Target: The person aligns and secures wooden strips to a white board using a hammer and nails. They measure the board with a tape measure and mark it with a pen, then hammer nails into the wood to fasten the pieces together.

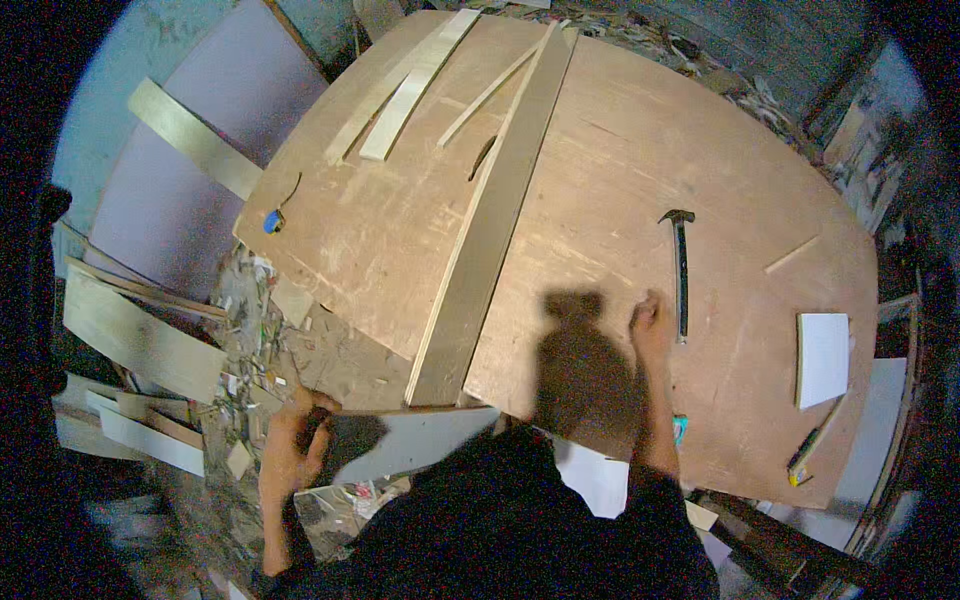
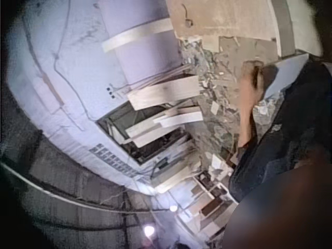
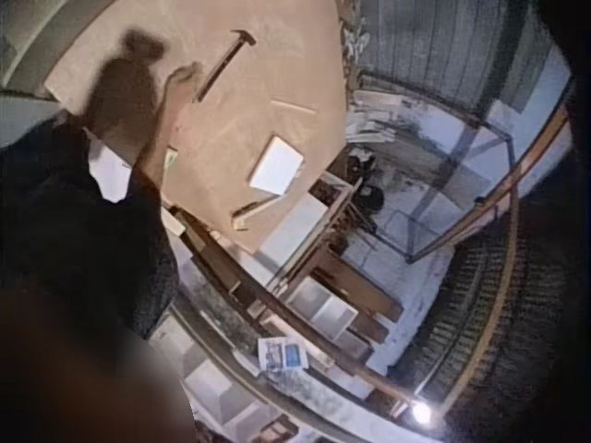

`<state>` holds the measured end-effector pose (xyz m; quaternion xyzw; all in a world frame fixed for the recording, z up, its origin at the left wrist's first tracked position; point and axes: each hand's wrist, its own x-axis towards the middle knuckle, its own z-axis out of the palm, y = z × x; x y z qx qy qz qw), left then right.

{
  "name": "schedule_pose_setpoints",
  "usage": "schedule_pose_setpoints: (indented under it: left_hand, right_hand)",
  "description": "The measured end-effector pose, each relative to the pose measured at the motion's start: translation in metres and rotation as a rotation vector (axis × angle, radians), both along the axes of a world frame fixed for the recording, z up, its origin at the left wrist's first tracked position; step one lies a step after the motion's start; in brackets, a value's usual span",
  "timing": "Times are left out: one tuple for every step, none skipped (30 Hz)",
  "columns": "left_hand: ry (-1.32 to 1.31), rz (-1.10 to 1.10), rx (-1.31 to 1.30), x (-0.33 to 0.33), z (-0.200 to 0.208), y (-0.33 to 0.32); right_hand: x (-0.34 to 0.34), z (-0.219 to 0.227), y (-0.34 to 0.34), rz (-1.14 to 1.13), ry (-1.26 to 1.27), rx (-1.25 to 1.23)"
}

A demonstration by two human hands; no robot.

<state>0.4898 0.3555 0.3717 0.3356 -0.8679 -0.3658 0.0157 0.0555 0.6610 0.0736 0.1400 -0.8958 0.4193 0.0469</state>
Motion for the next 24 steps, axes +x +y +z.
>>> schedule_pose_setpoints:
  left_hand:
    - [0.145, -0.082, 0.053, 0.0, -0.004, 0.004]
    - [0.287, -0.156, 0.099, 0.0, -0.01, 0.01]
    - [0.397, -0.238, 0.242, -0.002, -0.019, 0.019]
    - [0.491, -0.292, 0.342, -0.01, -0.031, 0.032]
    - [0.584, -0.358, 0.436, -0.023, -0.047, 0.048]
    - [0.67, -0.421, 0.506, -0.038, -0.064, 0.069]
    - [0.725, -0.555, 0.66, -0.056, -0.082, 0.09]
    - [0.801, -0.547, 0.727, -0.067, -0.097, 0.117]
    - [0.882, -0.636, 0.502, -0.08, -0.114, 0.141]
    - [0.853, -0.67, 0.535, -0.094, -0.128, 0.167]
    - [0.877, -0.697, 0.554, -0.105, -0.14, 0.19]
    - [0.825, -0.723, 0.468, -0.111, -0.149, 0.208]
    - [0.804, -0.749, 0.363, -0.114, -0.157, 0.224]
    - [0.748, -0.786, 0.255, -0.111, -0.166, 0.233]
    - [0.759, -0.781, 0.242, -0.103, -0.176, 0.235]
    - [0.74, -0.789, 0.224, -0.093, -0.186, 0.238]
    - [0.664, -0.828, 0.223, -0.084, -0.195, 0.241]
    - [0.623, -0.853, 0.347, -0.068, -0.211, 0.237]
    - [0.639, -0.904, 0.356, -0.048, -0.23, 0.221]
    - [0.501, -0.917, 0.512, -0.027, -0.249, 0.208]
    - [0.476, -0.92, 0.563, -0.003, -0.271, 0.184]
    - [0.61, -0.877, 0.578, 0.021, -0.289, 0.162]
    - [0.728, -0.746, 0.487, 0.047, -0.306, 0.135]
    - [0.536, -0.566, 0.538, 0.075, -0.32, 0.106]
  right_hand:
    - [0.033, 0.003, 0.004, 0.18, -0.05, -0.058]
    - [0.074, 0.004, 0.008, 0.267, -0.278, -0.178]
    - [0.111, 0.002, 0.004, 0.362, -0.221, -0.05]
    - [0.156, 0.006, 0.013, 0.697, -0.277, 0.019]
    - [0.206, 0.008, 0.017, 0.828, -0.387, 0.069]
    - [0.256, 0.01, 0.021, 0.827, -0.42, 0.134]
    - [0.298, 0.017, 0.029, 0.865, -0.481, 0.083]
    - [0.34, 0.023, 0.037, 0.751, -0.599, -0.052]
    - [0.371, 0.027, 0.042, 0.65, -0.753, -0.139]
    - [0.397, 0.029, 0.043, 0.548, -0.898, -0.232]
    - [0.416, 0.031, 0.047, 0.403, -1.041, -0.303]
    - [0.433, 0.034, 0.048, 0.403, -0.83, -0.395]
    - [0.445, 0.03, 0.046, 0.342, -0.767, -0.674]
    - [0.445, 0.025, 0.045, 0.148, -0.781, -0.818]
    - [0.45, 0.018, 0.042, 0.023, -0.783, -1.024]
    - [0.442, 0.008, 0.04, -0.127, -0.796, -1.002]
    - [0.442, -0.004, 0.039, -0.204, -0.762, -0.977]
    - [0.439, -0.017, 0.04, -0.296, -0.724, -0.953]
    - [0.434, -0.03, 0.039, -0.339, -0.677, -0.893]
    - [0.433, -0.043, 0.045, -0.302, -0.793, -1.077]
    - [0.431, -0.053, 0.051, -0.298, -0.827, -0.704]
    - [0.43, -0.06, 0.059, -0.276, -0.886, -0.494]
    - [0.431, -0.068, 0.063, -0.478, -1.048, -0.705]
    - [0.431, -0.072, 0.07, -0.412, -1.065, -0.715]
